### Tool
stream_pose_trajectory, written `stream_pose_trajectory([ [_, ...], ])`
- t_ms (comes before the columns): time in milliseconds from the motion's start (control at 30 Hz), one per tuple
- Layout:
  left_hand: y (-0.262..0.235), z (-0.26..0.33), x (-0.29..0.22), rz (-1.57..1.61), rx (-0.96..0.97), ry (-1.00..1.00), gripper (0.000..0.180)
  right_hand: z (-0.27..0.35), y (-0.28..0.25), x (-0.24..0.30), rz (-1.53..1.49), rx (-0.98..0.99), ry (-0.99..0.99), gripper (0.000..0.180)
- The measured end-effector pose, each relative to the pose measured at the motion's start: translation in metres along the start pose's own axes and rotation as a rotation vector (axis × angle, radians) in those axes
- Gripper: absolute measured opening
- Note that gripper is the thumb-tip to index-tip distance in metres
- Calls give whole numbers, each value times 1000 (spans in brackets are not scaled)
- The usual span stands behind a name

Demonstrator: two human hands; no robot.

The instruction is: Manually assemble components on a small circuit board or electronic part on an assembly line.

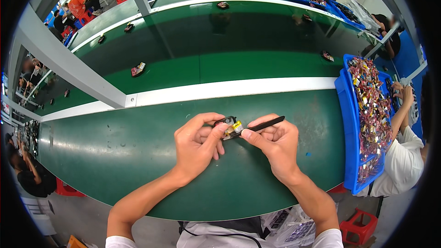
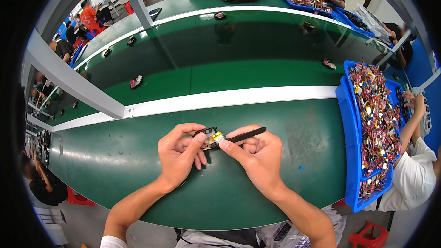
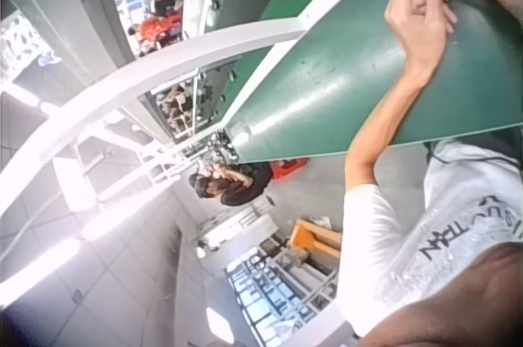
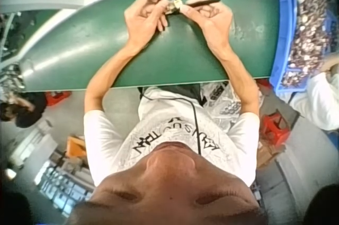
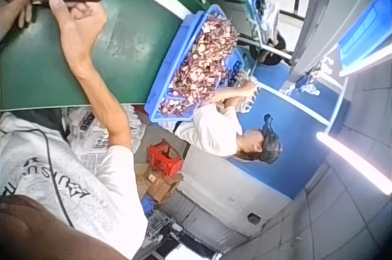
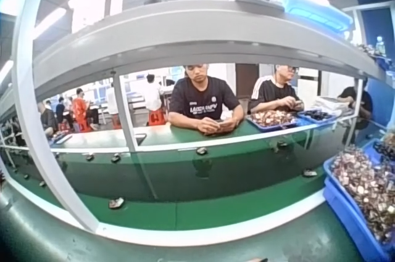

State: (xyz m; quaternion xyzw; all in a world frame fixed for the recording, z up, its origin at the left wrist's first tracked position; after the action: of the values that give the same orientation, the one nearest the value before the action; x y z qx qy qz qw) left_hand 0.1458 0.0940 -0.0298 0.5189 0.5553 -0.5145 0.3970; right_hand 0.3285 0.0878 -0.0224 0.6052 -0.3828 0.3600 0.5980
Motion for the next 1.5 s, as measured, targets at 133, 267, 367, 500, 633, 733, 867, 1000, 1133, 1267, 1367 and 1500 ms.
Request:
stream_pose_trajectory([
  [133,1,1,-1,35,-42,-22,19,0,-1,-1,-15,-6,18,17],
  [267,3,3,-3,-4,-50,2,18,1,-3,2,95,3,15,17],
  [367,3,3,-3,-15,-54,21,18,2,-3,2,148,16,2,17],
  [500,3,3,-1,-12,-58,37,18,1,0,2,2,7,40,17],
  [633,3,3,-2,-13,-68,49,18,1,-2,2,-1,18,61,17],
  [733,2,3,-2,-17,-57,57,18,1,-1,2,17,21,66,16],
  [867,3,1,0,26,-13,11,21,-1,-4,0,52,17,28,15],
  [1000,-1,1,1,195,67,-108,26,2,1,8,167,53,-30,14],
  [1133,-3,2,-3,203,94,-112,29,5,2,12,224,108,-160,14],
  [1267,-3,3,-1,199,91,-94,29,8,4,16,259,87,-248,15],
  [1367,-4,3,0,239,92,-124,31,10,4,19,342,68,-303,15],
  [1500,-3,3,1,279,92,-161,31,13,7,22,443,72,-423,14],
])
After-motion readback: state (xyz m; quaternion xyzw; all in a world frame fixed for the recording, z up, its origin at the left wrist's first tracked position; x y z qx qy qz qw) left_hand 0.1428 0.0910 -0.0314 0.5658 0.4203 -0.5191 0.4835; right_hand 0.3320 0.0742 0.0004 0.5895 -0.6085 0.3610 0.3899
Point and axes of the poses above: each hand's wrist, its own z-axis away from the middle knuckle, its own y-axis out of the palm, x = y × z, the point moved 5 cm from there along -z, towards the middle knuckle, and after that the axes turned 11 degrees about -z, right-handed, at the moved point
